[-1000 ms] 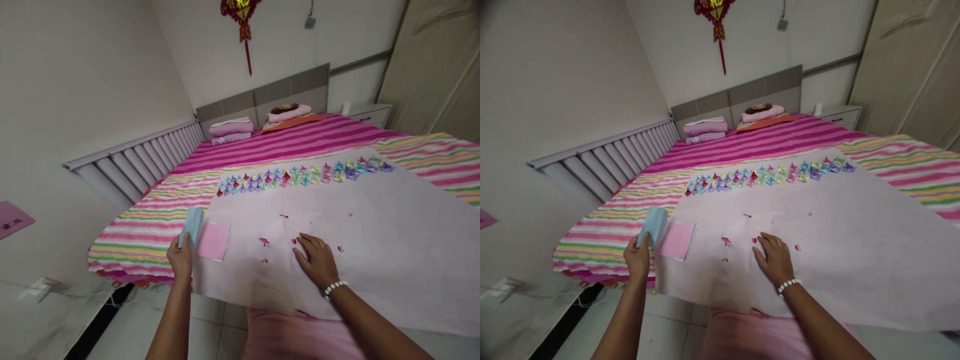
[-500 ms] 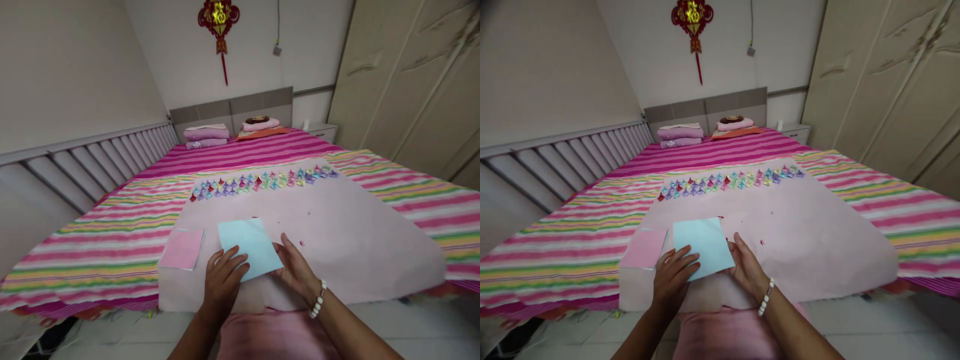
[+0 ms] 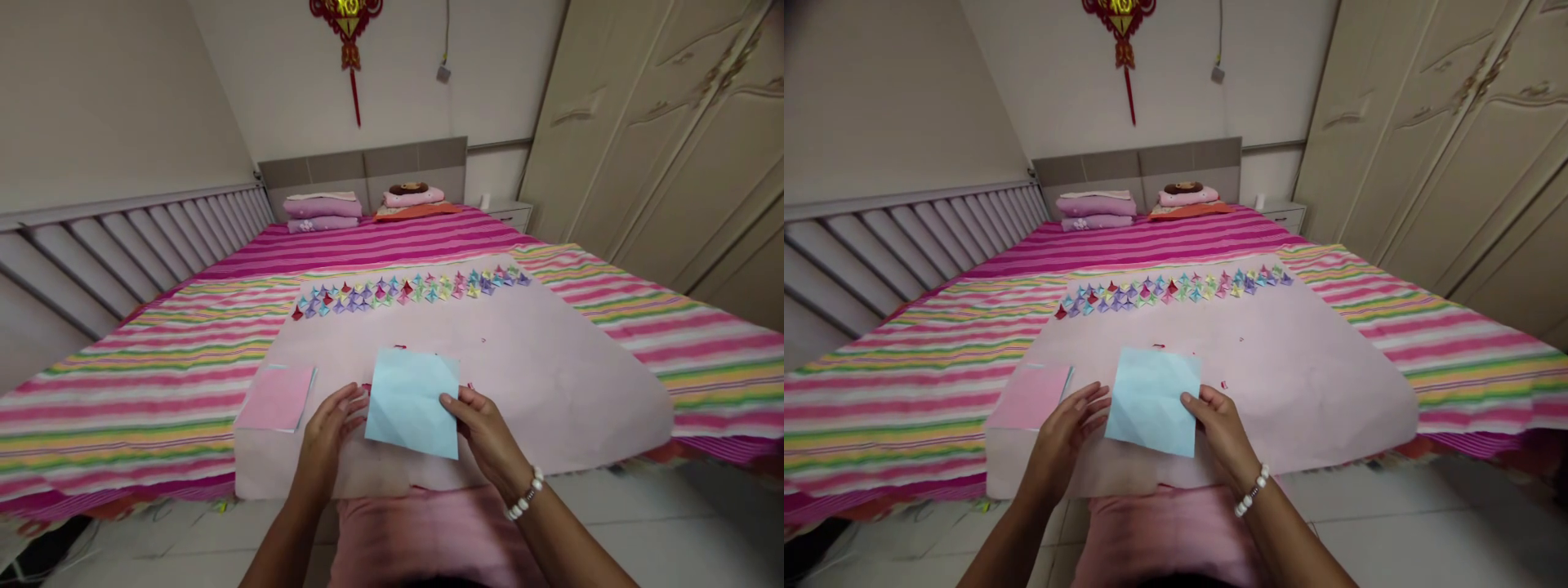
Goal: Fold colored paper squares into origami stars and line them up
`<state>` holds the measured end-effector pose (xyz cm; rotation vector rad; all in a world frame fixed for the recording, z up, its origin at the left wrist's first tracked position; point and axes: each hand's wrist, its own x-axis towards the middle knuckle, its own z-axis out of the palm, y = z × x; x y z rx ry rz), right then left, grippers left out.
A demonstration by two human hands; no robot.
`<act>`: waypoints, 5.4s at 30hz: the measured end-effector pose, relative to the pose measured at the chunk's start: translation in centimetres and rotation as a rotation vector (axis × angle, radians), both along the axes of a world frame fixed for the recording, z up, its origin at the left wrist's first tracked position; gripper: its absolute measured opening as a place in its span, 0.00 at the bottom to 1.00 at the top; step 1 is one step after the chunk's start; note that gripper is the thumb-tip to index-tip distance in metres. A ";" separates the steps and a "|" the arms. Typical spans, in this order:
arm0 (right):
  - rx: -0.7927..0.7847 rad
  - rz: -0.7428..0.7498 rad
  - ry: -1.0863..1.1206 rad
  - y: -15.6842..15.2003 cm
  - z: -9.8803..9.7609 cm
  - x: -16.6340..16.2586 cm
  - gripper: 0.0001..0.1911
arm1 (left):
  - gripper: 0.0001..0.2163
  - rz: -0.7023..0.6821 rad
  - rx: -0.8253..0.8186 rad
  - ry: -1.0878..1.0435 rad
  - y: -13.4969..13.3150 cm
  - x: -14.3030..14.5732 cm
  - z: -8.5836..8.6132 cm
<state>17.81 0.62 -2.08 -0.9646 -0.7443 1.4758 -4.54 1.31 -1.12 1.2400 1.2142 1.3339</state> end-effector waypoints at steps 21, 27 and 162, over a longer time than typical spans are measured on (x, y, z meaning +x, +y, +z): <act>0.054 0.208 -0.014 -1.8 1.1 0.8 0.13 | 0.13 -0.477 -0.317 -0.142 -1.7 1.9 2.0; 0.089 0.151 0.027 -1.7 0.6 1.6 0.06 | 0.11 -0.304 -0.486 -0.267 -1.6 1.1 2.0; 0.030 0.126 -0.115 -1.1 0.3 -1.5 0.13 | 0.10 -0.235 -0.205 0.007 -2.3 5.0 -1.1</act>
